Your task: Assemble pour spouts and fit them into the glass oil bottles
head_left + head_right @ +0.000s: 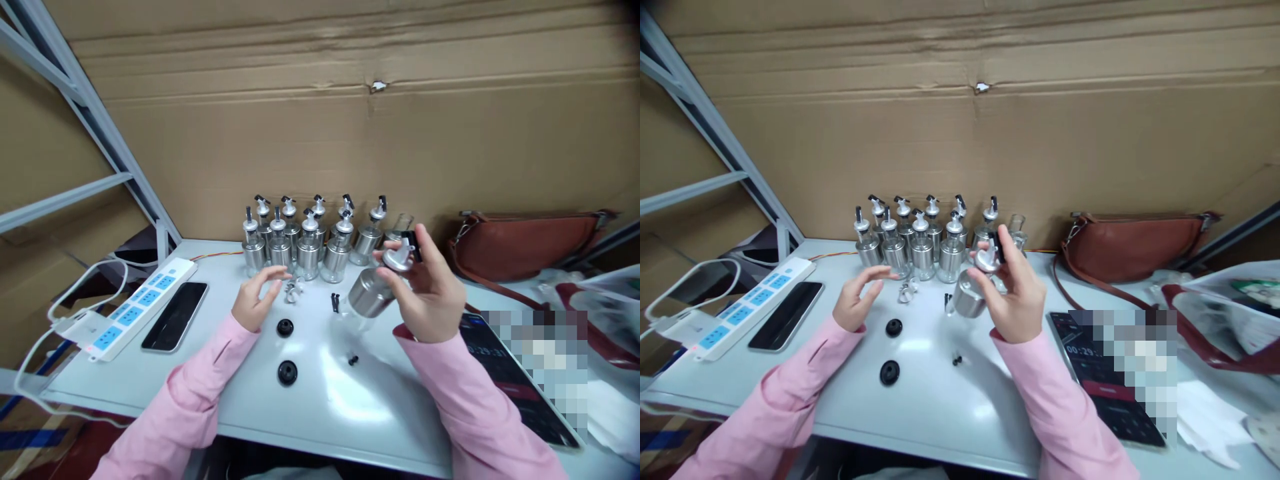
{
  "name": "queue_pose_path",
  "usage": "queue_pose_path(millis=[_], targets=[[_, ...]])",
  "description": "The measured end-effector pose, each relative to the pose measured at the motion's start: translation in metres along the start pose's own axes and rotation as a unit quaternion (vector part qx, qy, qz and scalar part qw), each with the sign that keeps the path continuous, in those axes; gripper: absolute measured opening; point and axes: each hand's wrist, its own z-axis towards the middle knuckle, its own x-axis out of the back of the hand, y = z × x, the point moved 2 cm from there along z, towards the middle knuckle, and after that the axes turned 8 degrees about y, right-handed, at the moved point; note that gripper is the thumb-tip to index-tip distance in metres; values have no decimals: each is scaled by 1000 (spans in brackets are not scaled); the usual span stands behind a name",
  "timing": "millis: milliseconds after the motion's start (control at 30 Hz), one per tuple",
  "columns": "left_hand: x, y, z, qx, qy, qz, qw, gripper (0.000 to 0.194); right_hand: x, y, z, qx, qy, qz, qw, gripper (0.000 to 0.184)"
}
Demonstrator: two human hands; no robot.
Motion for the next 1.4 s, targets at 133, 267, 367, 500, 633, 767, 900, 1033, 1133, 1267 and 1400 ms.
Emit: queue_pose_path(millis=[133, 267, 367, 500, 633, 767, 900, 1033, 1133, 1267, 1400], targets=[[3, -23, 4, -60, -80, 152, 983, 23, 8, 38, 7, -5, -9, -67, 998, 63], [-7, -31, -2, -26, -121, 234, 964, 21, 10, 56, 7, 4, -1, -79, 997, 60], [-19, -30, -7, 6, -113, 262, 959, 23, 10, 57, 9, 48, -9, -152, 987, 62], [-31, -30, -9, 24, -104, 268, 957, 28, 10, 60, 9, 158, -51, -294, 941, 90], [-35, -31, -8, 29, -101, 258, 960, 19, 8, 69, 1, 141, -60, -338, 929, 95], [-38, -35, -9, 26, -96, 240, 966, 14, 5, 75, -6, 100, -39, -290, 951, 69], [-40, -40, -10, 17, -80, 223, 971, 9, 1, 77, -9, 171, -66, -323, 929, 23], [-38, -41, -12, -10, -52, 209, 976, 3, 1, 79, -10, 205, -112, -368, 900, 10], [-33, -37, -13, -45, -34, 193, 980, 2, 3, 79, -10, 201, -127, -365, 900, 13], [-30, -27, -15, -93, -17, 164, 982, 5, 2, 74, -13, 187, -123, -354, 908, 14], [-31, -6, -21, -189, 18, 117, 975, 5, -6, 56, -23, 178, -116, -300, 930, 12]])
